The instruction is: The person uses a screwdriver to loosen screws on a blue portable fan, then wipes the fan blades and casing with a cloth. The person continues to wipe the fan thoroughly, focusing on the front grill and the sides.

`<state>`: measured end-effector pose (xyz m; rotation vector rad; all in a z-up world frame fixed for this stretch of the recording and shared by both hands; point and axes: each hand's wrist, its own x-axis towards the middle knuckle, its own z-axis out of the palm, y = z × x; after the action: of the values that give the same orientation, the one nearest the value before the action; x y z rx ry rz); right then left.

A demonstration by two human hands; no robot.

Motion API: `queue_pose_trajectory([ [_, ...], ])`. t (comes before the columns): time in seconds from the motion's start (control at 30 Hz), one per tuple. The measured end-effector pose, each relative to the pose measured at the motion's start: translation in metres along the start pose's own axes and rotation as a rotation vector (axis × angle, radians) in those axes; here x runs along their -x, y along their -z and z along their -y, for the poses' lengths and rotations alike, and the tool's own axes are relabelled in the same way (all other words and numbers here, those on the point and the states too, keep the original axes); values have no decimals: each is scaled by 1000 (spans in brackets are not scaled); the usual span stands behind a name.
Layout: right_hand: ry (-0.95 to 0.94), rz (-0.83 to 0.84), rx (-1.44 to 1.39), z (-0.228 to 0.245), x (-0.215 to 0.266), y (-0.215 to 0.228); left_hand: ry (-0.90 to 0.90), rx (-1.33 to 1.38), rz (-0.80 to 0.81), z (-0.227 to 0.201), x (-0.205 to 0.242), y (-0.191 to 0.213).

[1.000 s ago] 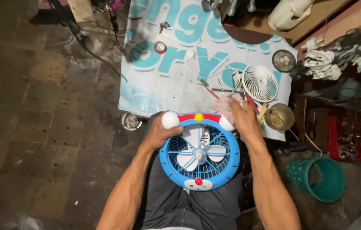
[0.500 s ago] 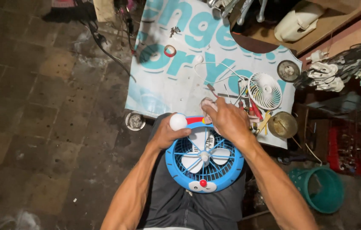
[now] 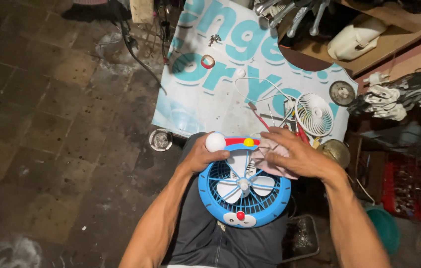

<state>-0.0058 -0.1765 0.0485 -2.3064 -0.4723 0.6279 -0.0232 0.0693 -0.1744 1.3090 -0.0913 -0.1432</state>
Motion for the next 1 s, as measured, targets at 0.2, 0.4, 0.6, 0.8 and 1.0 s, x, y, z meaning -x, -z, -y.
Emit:
queue_pose_trajectory([
  [0.2, -33, 22, 80, -23, -23, -2, 43, -4, 14, -1, -1, 0],
  [0.4, -240, -95, 99, -45, -41, -21, 56, -53, 27, 15, 1, 7],
  [0.6, -267, -74, 51, -42, -40, -17, 64, -57, 31, 6, 2, 7],
  [0.8, -167, 52, 56, -35, -37, -6, 61, -40, 31, 4, 1, 4],
  [1.0, -299, -124, 63, -19, -36, -15, 49, -50, 44, 2, 0, 7],
])
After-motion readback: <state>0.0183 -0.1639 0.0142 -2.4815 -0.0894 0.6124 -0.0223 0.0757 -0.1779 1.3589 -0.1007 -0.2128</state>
